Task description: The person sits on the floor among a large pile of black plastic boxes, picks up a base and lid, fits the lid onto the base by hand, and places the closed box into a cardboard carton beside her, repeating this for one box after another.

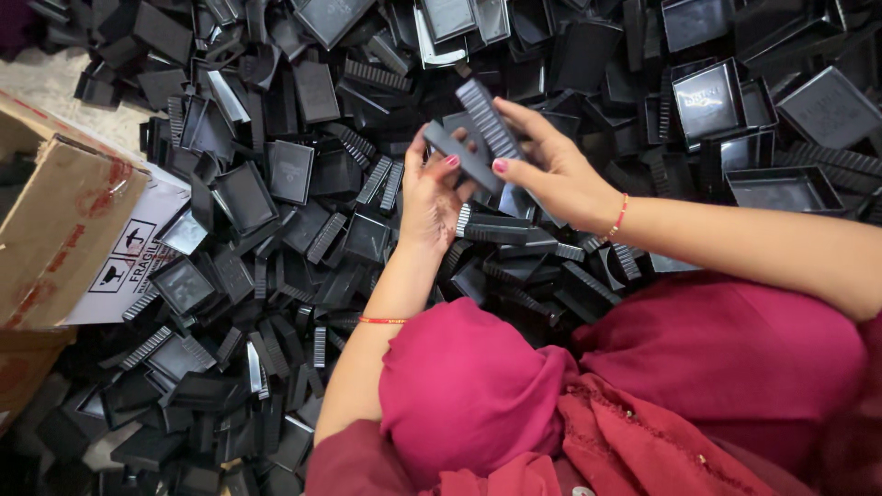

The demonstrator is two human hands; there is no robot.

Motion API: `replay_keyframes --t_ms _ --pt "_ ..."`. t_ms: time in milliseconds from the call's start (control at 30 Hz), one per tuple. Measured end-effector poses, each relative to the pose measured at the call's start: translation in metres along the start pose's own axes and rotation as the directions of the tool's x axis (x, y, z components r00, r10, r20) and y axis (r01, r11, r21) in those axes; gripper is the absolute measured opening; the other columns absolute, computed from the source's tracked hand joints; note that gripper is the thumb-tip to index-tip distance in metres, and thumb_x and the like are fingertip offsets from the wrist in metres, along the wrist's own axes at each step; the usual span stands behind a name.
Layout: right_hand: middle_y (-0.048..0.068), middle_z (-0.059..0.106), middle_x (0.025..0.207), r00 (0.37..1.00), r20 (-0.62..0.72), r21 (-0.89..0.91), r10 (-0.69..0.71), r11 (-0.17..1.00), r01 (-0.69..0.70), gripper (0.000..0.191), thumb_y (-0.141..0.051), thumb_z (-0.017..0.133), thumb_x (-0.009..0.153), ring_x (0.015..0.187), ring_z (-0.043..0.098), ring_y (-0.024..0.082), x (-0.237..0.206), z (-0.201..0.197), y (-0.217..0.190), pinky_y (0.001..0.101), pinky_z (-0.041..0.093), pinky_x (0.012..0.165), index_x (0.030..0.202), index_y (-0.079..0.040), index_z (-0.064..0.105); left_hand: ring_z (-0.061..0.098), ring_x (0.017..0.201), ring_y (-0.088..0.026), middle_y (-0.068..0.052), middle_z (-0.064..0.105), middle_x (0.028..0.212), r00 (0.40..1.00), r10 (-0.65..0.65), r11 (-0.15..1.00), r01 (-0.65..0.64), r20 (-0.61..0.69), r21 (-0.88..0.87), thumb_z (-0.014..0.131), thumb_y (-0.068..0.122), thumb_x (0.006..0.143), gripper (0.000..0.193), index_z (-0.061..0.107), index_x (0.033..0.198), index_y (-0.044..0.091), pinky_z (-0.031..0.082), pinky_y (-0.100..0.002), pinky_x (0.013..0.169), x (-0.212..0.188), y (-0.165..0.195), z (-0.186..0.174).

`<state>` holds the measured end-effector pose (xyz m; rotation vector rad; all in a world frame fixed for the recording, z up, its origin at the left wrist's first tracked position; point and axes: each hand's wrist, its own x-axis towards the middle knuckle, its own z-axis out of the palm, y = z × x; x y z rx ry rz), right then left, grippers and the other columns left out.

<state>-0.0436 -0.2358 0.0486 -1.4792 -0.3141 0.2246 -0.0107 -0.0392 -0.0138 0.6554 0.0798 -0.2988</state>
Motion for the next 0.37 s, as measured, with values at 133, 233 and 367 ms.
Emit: replay_keyframes --t_ms 133,233,367 --pt "0.007 0.054 0.142 1.000 0.025 -0.161 0.014 0.987 -0.010 0.063 -0.010 0.060 0.104 0.119 0.056 0.010 -0.002 -0.002 0.003 0.0284 0.051 0.100 0.162 -0.010 0.035 0.062 0.123 -0.031 -0.014 0.058 0.140 0.993 -0.015 0.998 0.022 0.116 -0.052 0.062 0.004 0.090 0.067 0.039 0.153 0.010 0.055 -0.052 0.101 -0.011 0.002 -0.001" --pt "0.007 0.053 0.146 0.996 0.070 -0.200 -0.058 0.977 0.071 0.059 -0.009 0.057 0.107 0.127 0.054 0.010 -0.001 0.002 0.002 0.0294 0.048 0.106 0.162 -0.008 0.036 0.062 0.125 -0.029 -0.013 0.057 0.141 0.995 0.003 1.000 -0.002 0.103 -0.004 0.061 0.005 0.092 0.063 0.040 0.151 0.008 0.055 -0.050 0.103 -0.011 0.001 -0.003" --pt "0.007 0.065 0.138 0.994 0.060 -0.219 0.088 0.973 -0.073 0.057 -0.016 0.048 0.109 0.109 0.058 0.010 -0.003 0.004 -0.010 0.0262 0.051 0.095 0.165 -0.012 0.040 0.061 0.128 -0.032 -0.015 0.056 0.142 0.993 0.044 0.999 -0.046 0.113 0.022 0.065 0.007 0.093 0.066 0.038 0.153 0.006 0.054 -0.051 0.106 -0.007 -0.004 -0.010"
